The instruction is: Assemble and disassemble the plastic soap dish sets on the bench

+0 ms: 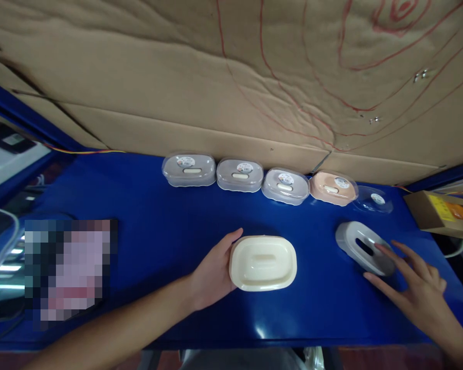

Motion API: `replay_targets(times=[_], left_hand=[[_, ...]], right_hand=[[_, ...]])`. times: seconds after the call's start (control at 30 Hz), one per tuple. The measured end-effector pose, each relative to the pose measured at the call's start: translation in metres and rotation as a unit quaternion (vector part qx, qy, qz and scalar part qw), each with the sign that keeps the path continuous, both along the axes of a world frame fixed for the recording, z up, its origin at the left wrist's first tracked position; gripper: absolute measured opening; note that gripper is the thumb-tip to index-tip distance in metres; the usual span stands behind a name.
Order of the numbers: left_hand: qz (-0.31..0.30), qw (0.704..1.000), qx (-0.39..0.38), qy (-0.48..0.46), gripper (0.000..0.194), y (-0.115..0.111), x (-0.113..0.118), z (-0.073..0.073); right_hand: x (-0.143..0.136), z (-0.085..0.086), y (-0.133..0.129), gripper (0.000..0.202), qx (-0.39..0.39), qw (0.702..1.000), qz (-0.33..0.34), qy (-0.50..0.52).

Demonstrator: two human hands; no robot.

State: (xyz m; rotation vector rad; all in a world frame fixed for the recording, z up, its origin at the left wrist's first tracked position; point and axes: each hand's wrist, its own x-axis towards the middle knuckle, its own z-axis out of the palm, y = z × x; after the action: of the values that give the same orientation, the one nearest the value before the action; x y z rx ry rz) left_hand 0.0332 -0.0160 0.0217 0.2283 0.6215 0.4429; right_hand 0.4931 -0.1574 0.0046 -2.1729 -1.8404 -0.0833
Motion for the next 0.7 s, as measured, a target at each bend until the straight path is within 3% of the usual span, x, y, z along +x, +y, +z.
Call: replay_targets(times=[0.1,0.23,0.33,0.47,0.7], left_hand=[[0.009,1.0,0.0,0.002,0.049,-0.001,0.002,0.001],[0.015,1.0,0.007,0.001,0.045,-0.002,0.003,0.0],[0.026,1.0,0.009,-0.005,0.043,0.0,0.003,-0.003],[0.036,0.999,-0.001,-0.008,0.044,0.001,0.003,-0.005],[0.021,0.999,0.018,-0.018,0.056,-0.001,0.001,0.001]], right_hand=[[-0.013,-0.003,0.018,0.08,-0.009,1.0,-0.02,-0.007],[-0.031,-0.004,0.04,0.076,0.0,0.997,0.051,0.06],[-0.057,0.006,0.049,0.067,0.035,0.993,0.084,0.081],[-0.106,0.026,0.056,0.069,0.06,0.975,0.179,0.12],[-0.181,0.037,0.079,0.082,-0.019,0.929,0.346,0.127]])
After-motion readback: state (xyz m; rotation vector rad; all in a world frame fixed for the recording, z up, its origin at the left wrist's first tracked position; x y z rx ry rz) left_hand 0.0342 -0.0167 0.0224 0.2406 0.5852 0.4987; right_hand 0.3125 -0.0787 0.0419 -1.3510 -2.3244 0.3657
